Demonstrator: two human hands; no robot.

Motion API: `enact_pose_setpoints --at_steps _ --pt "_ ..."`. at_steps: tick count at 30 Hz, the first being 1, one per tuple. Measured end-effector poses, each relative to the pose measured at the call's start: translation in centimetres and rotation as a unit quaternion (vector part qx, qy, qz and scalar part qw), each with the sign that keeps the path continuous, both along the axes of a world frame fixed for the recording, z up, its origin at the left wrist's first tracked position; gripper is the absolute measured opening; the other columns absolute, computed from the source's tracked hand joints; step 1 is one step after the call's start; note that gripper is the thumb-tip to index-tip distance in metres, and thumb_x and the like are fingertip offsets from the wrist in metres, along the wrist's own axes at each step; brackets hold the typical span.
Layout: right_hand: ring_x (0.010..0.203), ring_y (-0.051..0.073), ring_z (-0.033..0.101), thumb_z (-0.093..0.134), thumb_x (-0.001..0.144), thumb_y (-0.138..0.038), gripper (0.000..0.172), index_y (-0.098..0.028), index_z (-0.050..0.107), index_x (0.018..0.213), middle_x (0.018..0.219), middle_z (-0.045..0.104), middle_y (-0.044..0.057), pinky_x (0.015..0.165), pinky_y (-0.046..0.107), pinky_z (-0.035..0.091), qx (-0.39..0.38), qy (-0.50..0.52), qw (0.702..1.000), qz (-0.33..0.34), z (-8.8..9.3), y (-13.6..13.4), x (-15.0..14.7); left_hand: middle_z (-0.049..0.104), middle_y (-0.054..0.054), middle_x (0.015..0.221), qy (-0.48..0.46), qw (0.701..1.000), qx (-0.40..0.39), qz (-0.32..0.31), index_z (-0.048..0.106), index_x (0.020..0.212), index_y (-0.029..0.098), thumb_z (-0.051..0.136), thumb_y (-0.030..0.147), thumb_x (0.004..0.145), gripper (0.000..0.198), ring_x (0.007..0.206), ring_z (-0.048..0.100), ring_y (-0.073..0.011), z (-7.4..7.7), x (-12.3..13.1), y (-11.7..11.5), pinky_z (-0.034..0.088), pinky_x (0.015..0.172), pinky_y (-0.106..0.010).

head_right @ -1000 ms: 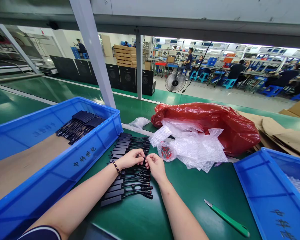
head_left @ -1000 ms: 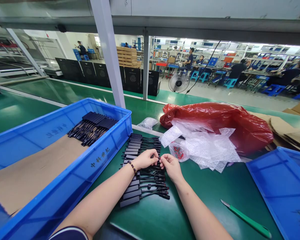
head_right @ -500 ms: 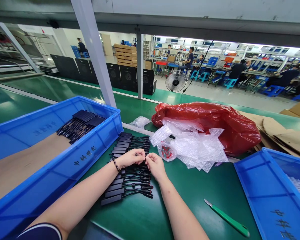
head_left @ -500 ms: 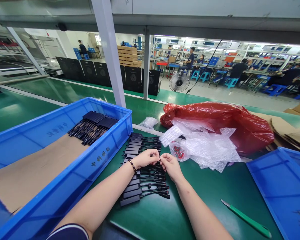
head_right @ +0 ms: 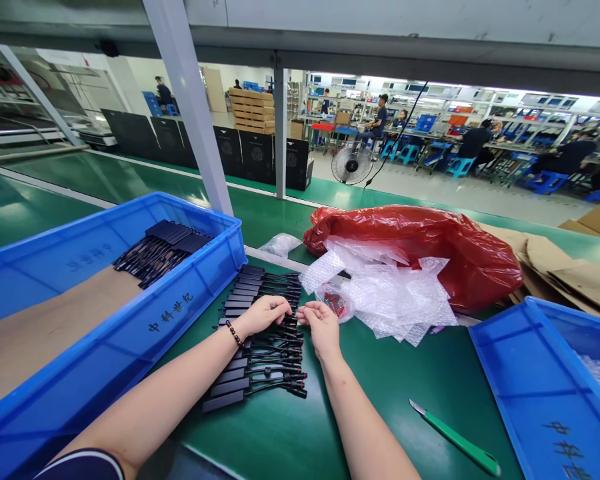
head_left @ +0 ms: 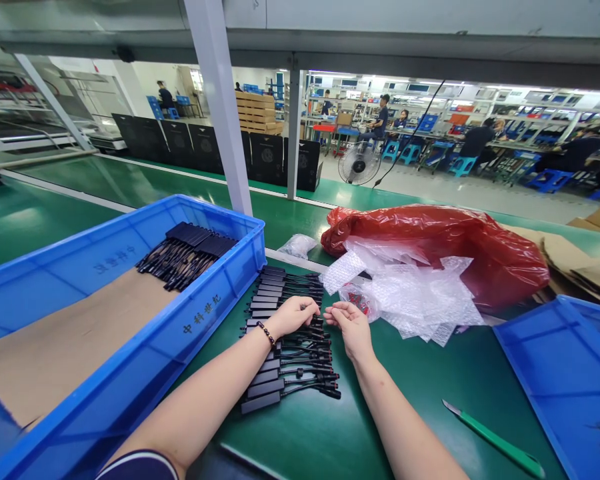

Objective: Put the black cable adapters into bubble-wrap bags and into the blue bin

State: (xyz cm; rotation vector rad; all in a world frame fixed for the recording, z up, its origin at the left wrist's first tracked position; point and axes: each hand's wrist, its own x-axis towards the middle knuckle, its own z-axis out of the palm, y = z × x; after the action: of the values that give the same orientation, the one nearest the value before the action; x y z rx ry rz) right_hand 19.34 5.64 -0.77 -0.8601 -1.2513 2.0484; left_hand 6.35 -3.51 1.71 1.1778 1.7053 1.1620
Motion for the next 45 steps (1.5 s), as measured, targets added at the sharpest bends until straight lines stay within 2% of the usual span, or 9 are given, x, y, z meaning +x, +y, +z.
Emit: enact_pose_setpoints --at_steps 4,7,9,16,22,29,36,40,45 --pt "0.057 0.010 0.055 0.071 0.057 -0.033 0.031 -0.012 0.054 0.071 0.063 0.058 0.001 0.055 0.020 0.044 0.048 -0.005 0.999 0.003 -0.2 -0.2 0.1 0.044 0.003 0.059 -0.018 1.000 -0.004 -0.002 0.055 0.078 0.011 0.059 0.034 0.068 0.025 0.053 0.037 -0.0067 -0.3 -0.2 0.1 0.030 0.050 -0.019" --pt "0.056 0.008 0.052 0.068 0.061 -0.032 0.026 -0.012 0.057 0.072 0.061 0.056 0.000 0.053 0.018 0.041 0.092 -0.014 0.995 0.020 -0.3 -0.3 0.1 0.047 0.003 0.065 -0.051 0.999 -0.016 -0.004 0.046 0.091 0.013 0.046 0.029 0.074 0.023 0.051 0.038 -0.0067 -0.8 -0.2 0.2 0.031 0.048 -0.019" --pt "0.056 0.008 0.052 0.066 0.064 -0.033 0.025 -0.011 0.058 0.073 0.064 0.057 0.001 0.054 0.019 0.041 0.103 -0.020 0.994 0.042 -0.3 -0.4 0.0 0.049 0.002 0.064 -0.062 0.998 -0.029 -0.008 0.044 0.087 0.013 0.038 0.023 0.075 0.017 0.049 0.039 -0.0070 -1.0 -0.2 0.3 0.031 0.046 -0.020" --pt "0.057 0.009 0.051 0.061 0.068 -0.033 0.023 -0.011 0.056 0.071 0.064 0.056 0.002 0.056 0.021 0.039 0.148 -0.048 0.986 0.066 -0.3 -1.1 -0.1 0.051 0.000 0.062 -0.042 0.999 -0.019 -0.022 0.047 0.074 0.012 0.045 0.016 0.070 0.006 0.057 0.045 -0.0084 -0.7 0.1 0.2 0.035 0.054 -0.021" --pt "0.054 0.008 0.047 0.058 0.070 -0.036 0.024 -0.012 0.051 0.070 0.063 0.053 0.001 0.051 0.020 0.035 0.152 -0.048 0.982 0.099 -0.4 -1.2 0.0 0.049 0.001 0.059 -0.050 0.998 -0.022 -0.038 0.045 0.070 0.013 0.053 0.029 0.071 0.019 0.054 0.042 -0.0085 -0.7 0.1 0.2 0.032 0.052 -0.021" --pt "0.047 0.005 0.036 0.055 0.070 -0.036 0.025 -0.013 0.046 0.067 0.058 0.046 -0.002 0.045 0.018 0.025 0.137 -0.047 0.980 0.134 -0.9 -1.3 -0.4 0.045 0.002 0.058 -0.088 0.993 -0.016 -0.081 0.045 0.069 0.012 0.053 0.028 0.069 0.018 0.054 0.039 -0.0073 -0.2 0.0 0.0 0.030 0.053 -0.020" --pt "0.048 0.007 0.035 0.058 0.067 -0.041 0.030 -0.012 0.058 0.077 0.056 0.047 -0.001 0.046 0.021 0.027 0.193 -0.084 0.976 0.053 0.7 1.1 1.2 0.044 0.004 0.056 -0.081 0.995 -0.019 -0.059 0.052 0.080 0.012 0.047 0.024 0.068 0.017 0.053 0.036 -0.0074 -0.1 0.2 0.1 0.029 0.053 -0.020" --pt "0.062 0.014 0.049 0.056 0.069 -0.039 0.027 -0.014 0.063 0.075 0.070 0.059 0.005 0.059 0.026 0.037 0.324 -0.156 0.933 0.026 2.1 3.8 5.1 0.044 0.003 0.056 -0.065 0.997 -0.019 -0.044 0.052 0.074 0.011 0.046 0.026 0.070 0.016 0.053 0.038 -0.0078 -0.1 0.0 0.1 0.029 0.053 -0.021" --pt "0.074 0.018 0.055 0.049 0.072 -0.031 0.021 -0.018 0.065 0.074 0.077 0.062 0.006 0.070 0.030 0.040 0.435 -0.297 0.842 0.117 1.4 4.0 10.4 0.049 0.002 0.060 -0.061 0.997 -0.020 -0.038 0.053 0.079 0.013 0.043 0.022 0.067 0.019 0.053 0.040 -0.0080 -0.4 -0.3 0.2 0.029 0.053 -0.020"
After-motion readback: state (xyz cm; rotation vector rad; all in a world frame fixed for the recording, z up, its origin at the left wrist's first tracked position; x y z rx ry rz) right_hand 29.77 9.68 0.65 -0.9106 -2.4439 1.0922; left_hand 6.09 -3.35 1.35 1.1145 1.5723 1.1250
